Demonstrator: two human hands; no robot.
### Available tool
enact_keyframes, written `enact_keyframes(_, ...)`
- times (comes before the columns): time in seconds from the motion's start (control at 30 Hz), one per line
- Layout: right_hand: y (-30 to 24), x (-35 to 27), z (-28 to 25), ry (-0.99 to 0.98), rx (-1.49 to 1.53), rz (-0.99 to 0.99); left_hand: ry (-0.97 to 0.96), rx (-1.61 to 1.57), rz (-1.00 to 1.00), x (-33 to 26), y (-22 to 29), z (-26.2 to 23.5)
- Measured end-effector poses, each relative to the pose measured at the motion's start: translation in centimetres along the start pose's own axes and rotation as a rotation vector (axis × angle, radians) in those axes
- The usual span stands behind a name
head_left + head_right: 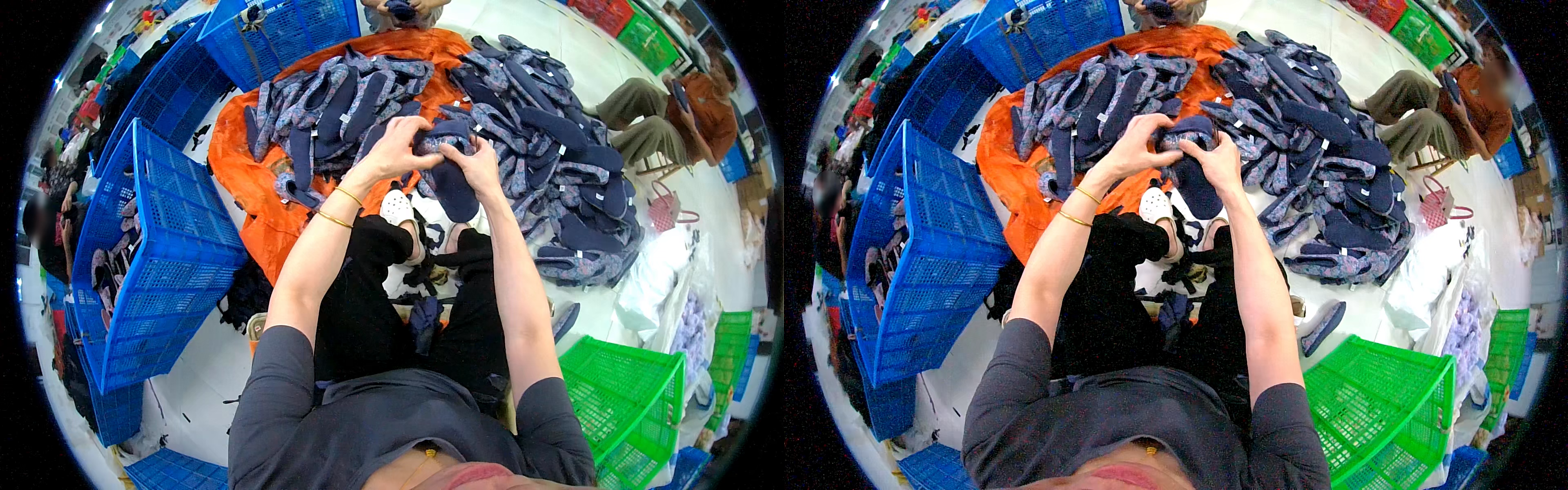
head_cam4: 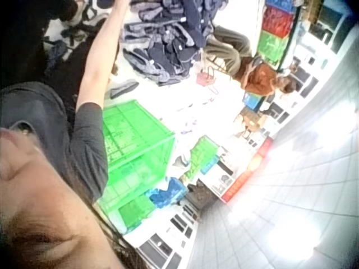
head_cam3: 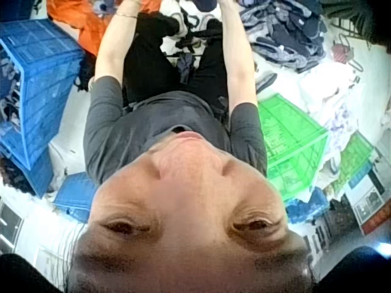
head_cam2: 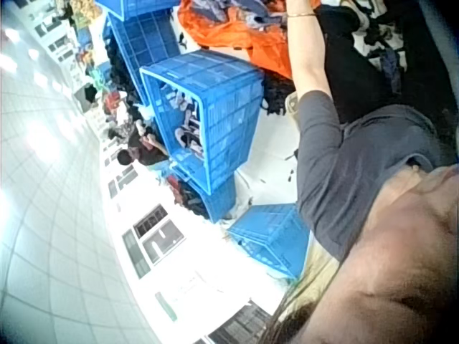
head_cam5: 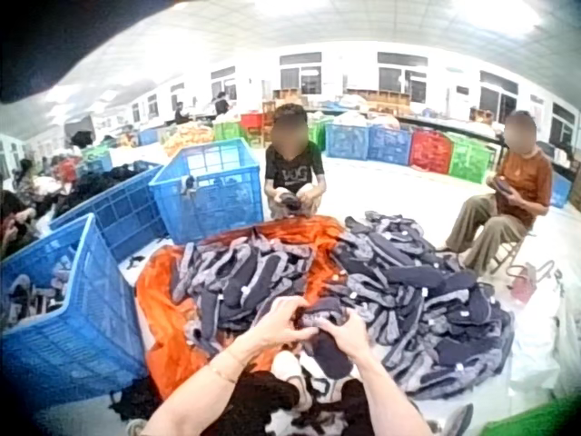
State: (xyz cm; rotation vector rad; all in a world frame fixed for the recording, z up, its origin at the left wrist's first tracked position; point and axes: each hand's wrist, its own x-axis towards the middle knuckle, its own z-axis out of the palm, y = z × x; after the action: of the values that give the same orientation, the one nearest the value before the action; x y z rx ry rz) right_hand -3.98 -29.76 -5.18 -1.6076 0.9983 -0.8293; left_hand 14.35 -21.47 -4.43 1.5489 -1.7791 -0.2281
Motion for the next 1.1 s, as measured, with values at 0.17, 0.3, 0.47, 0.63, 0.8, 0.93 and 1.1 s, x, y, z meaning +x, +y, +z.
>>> enact_keyframes(0.17, 1.7, 0.8, 0.5, -0.041, -0.169, -0.004, -0.028, 0.181, 0.017, 0.6, 0.7, 0.4)
enact_keyframes(0.3, 0.6, 0.2, 0.0, -0.039, -0.295, -0.044, -0.085, 0.253, -0.06, 0.5, 0.4, 0.9)
enact_keyframes(0.47, -0.2, 0.4, -2.0, -0.266, -0.393, -0.027, 0.029, 0.26, -0.063, 0.2, 0.2, 1.4)
enact_keyframes(0.63, -1.0, -0.1, -1.4, -0.331, -0.179, -0.002, 0.168, 0.224, -0.124, 0.3, -0.1, 1.5)
enact_keyframes(0.8, -0.9, -2.3, 0.6, -0.204, -0.316, -0.23, 0.245, 0.107, -0.207, 0.7, -1.0, 1.5)
enact_keyframes(0.93, -2.4, -5.3, 1.0, -0.158, -0.441, -0.26, 0.316, 0.02, -0.314, 0.3, -2.2, 2.1)
enact_keyframes(1.1, -4.1, -8.4, 2.8, -0.19, -0.347, -0.242, 0.44, -0.006, -0.266, 1.0, -0.6, 2.7)
